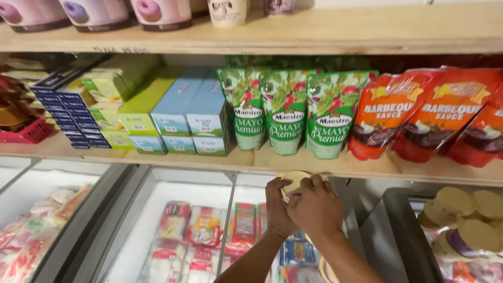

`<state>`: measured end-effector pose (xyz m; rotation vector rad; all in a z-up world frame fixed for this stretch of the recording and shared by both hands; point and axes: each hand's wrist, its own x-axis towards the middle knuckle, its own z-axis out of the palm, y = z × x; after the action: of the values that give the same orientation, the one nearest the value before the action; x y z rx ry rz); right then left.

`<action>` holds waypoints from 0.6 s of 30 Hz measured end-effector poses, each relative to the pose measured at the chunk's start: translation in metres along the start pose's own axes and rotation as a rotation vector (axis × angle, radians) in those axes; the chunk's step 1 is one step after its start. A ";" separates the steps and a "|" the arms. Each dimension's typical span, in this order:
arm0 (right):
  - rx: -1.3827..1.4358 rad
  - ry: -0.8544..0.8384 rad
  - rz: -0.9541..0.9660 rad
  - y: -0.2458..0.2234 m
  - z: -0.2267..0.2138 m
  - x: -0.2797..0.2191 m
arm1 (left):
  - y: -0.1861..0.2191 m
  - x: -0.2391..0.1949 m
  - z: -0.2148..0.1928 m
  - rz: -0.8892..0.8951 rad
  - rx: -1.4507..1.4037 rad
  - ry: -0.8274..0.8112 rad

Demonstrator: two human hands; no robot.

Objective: The recorder cleans tubs of glaze with a cloth and organizes them on a shelf above a freezer unit in a grocery store.

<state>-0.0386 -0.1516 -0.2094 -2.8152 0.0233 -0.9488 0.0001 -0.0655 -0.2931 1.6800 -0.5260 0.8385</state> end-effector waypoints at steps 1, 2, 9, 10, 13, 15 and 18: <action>-0.001 0.023 -0.009 -0.002 -0.011 0.008 | 0.000 0.009 0.003 0.021 -0.003 0.012; -0.024 0.034 -0.010 -0.004 -0.021 0.017 | 0.000 0.017 0.005 0.052 -0.020 0.017; -0.011 0.201 -0.068 0.004 -0.059 0.067 | 0.034 0.091 0.011 0.174 -0.060 0.053; -0.012 0.221 -0.077 0.002 -0.068 0.073 | 0.038 0.100 0.011 0.193 -0.063 0.065; 0.002 0.276 -0.084 -0.004 -0.090 0.086 | 0.052 0.123 0.006 0.278 -0.046 0.070; 0.006 0.304 -0.113 -0.007 -0.103 0.092 | 0.066 0.136 0.001 0.367 -0.065 0.135; 0.042 0.443 -0.181 -0.008 -0.118 0.101 | 0.069 0.153 0.005 0.350 -0.023 0.175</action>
<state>-0.0293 -0.1692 -0.0554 -2.5427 -0.1960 -1.5739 0.0511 -0.0765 -0.1332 1.4966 -0.7168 1.2157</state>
